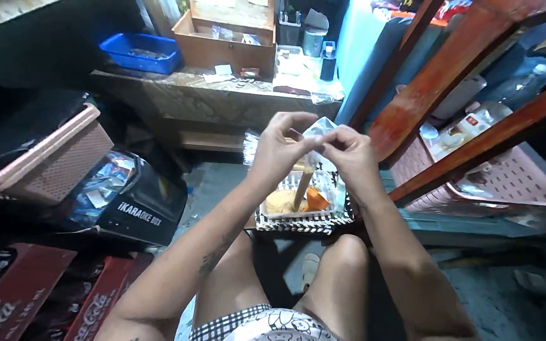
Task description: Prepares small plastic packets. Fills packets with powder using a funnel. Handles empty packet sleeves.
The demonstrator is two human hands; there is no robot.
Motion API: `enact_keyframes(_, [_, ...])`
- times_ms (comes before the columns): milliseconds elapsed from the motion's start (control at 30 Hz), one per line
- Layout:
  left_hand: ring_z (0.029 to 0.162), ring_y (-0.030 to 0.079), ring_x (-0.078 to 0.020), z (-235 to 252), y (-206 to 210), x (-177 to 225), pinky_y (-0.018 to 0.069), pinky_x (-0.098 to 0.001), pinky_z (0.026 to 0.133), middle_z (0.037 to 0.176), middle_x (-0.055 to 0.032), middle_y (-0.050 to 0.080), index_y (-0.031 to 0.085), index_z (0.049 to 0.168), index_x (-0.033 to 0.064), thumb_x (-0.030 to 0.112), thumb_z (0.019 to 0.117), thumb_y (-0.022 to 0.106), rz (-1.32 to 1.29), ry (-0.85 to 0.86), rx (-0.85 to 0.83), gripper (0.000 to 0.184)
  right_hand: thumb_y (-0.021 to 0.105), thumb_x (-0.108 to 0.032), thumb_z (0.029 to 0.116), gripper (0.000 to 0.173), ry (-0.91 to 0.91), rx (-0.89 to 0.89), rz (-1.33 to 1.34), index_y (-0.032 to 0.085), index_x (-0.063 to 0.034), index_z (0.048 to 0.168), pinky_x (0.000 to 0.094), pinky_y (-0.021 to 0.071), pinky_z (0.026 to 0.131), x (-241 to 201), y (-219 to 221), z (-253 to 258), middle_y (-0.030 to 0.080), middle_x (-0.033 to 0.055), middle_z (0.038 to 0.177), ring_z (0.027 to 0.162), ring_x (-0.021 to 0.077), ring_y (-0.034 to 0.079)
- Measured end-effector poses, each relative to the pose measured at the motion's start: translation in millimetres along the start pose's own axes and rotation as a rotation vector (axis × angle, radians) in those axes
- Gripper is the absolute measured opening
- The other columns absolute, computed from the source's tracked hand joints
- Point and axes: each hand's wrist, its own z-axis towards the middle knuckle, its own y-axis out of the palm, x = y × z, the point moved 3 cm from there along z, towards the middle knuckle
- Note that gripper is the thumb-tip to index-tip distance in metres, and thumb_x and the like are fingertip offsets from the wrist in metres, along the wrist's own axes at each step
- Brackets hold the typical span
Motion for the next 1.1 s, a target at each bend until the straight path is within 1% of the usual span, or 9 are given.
enact_keyframes(167, [0.098,0.064,-0.0058,-38,-43,-27,0.0546,-0.0251,0.085,0.121,0.0049,0.064,0.045,0.148,0.0194,0.033,0.1051,0.049,-0.313,-0.231,-0.008,0.045,0.071,-0.01,0.0942,0.01,0.118,-0.026,-0.133,0.074,-0.0005,0.095,0.0276,0.0527,0.082,20,5,11,0.069,0.0078,0.094,0.085,0.0084,0.064])
enact_keyframes(233, [0.092,0.067,-0.006,-78,-57,-52,0.0576,-0.025,0.078,0.113,0.0068,0.069,0.05,0.144,0.0238,0.043,0.1052,0.048,-0.44,-0.438,0.011,0.043,0.069,-0.011,0.0954,0.011,0.127,-0.006,-0.171,0.074,-0.001,0.096,0.0268,0.053,0.082,28,6,13,0.07,0.0082,0.095,0.086,0.0086,0.064])
enact_keyframes(367, [0.088,0.072,-0.0132,-185,-68,-102,0.0601,-0.0292,0.073,0.104,-0.0025,0.073,0.059,0.123,0.0097,0.032,0.1112,0.026,-0.663,-0.99,0.106,0.041,0.07,-0.009,0.0946,0.011,0.148,-0.048,-0.207,0.074,0.0013,0.096,0.0335,0.0541,0.083,39,9,24,0.071,0.0122,0.097,0.087,0.0147,0.066])
enact_keyframes(433, [0.098,0.072,-0.0216,-233,-72,-134,0.0605,-0.039,0.08,0.114,-0.0077,0.072,0.057,0.127,0.0071,0.037,0.1123,0.02,-0.716,-1.201,0.137,0.049,0.069,-0.01,0.0953,0.011,0.164,-0.012,-0.186,0.073,0.0,0.098,0.0313,0.0539,0.079,40,5,35,0.07,0.0104,0.096,0.083,0.0125,0.065])
enact_keyframes(500, [0.105,0.072,-0.0266,-249,-88,-156,0.0612,-0.0443,0.084,0.124,-0.0104,0.07,0.053,0.137,0.0078,0.034,0.1117,0.019,-0.659,-1.112,0.149,0.05,0.067,-0.01,0.0957,0.011,0.181,-0.015,-0.18,0.072,-0.0006,0.099,0.031,0.0534,0.074,41,4,46,0.07,0.0088,0.093,0.077,0.0111,0.063])
enact_keyframes(567, [0.091,0.071,-0.0157,-231,-114,-160,0.0608,-0.0328,0.075,0.115,-0.009,0.07,0.051,0.136,0.0006,0.018,0.109,0.039,-0.192,-0.813,0.393,0.035,0.067,-0.009,0.095,0.01,0.196,-0.026,-0.166,0.071,-0.0009,0.099,0.0293,0.0527,0.07,43,4,51,0.068,0.0069,0.089,0.073,0.0092,0.061])
enact_keyframes(667, [0.124,0.056,-0.0278,-175,-133,-143,0.0481,-0.042,0.102,0.142,-0.0266,0.05,0.045,0.142,-0.0092,0.011,0.0989,0.059,0.193,-0.443,0.502,0.05,0.067,-0.006,0.0934,0.006,0.197,-0.053,-0.169,0.069,-0.0012,0.096,0.0281,0.0539,0.067,36,5,57,0.067,0.0058,0.087,0.07,0.0086,0.062])
enact_keyframes(933, [0.134,0.054,-0.0288,-4,-11,-44,0.0439,-0.0452,0.111,0.143,-0.0221,0.056,0.038,0.15,-0.0041,0.007,0.0887,0.076,0.178,-0.055,-0.217,0.072,0.068,-0.009,0.0958,0.007,0.238,-0.217,-0.34,0.068,-0.0016,0.098,0.0334,0.0556,0.068,9,9,54,0.066,0.008,0.083,0.068,0.0129,0.063])
enact_keyframes(1100, [0.095,0.068,-0.0199,46,27,-41,0.0549,-0.0382,0.09,0.106,-0.0171,0.068,0.056,0.126,-0.0051,0.004,0.0896,0.075,0.184,-0.057,-0.352,0.042,0.064,-0.012,0.0992,0.014,0.166,-0.261,-0.575,0.069,0.0016,0.098,0.0524,0.0517,0.08,-9,4,52,0.069,0.0165,0.089,0.085,0.0294,0.067])
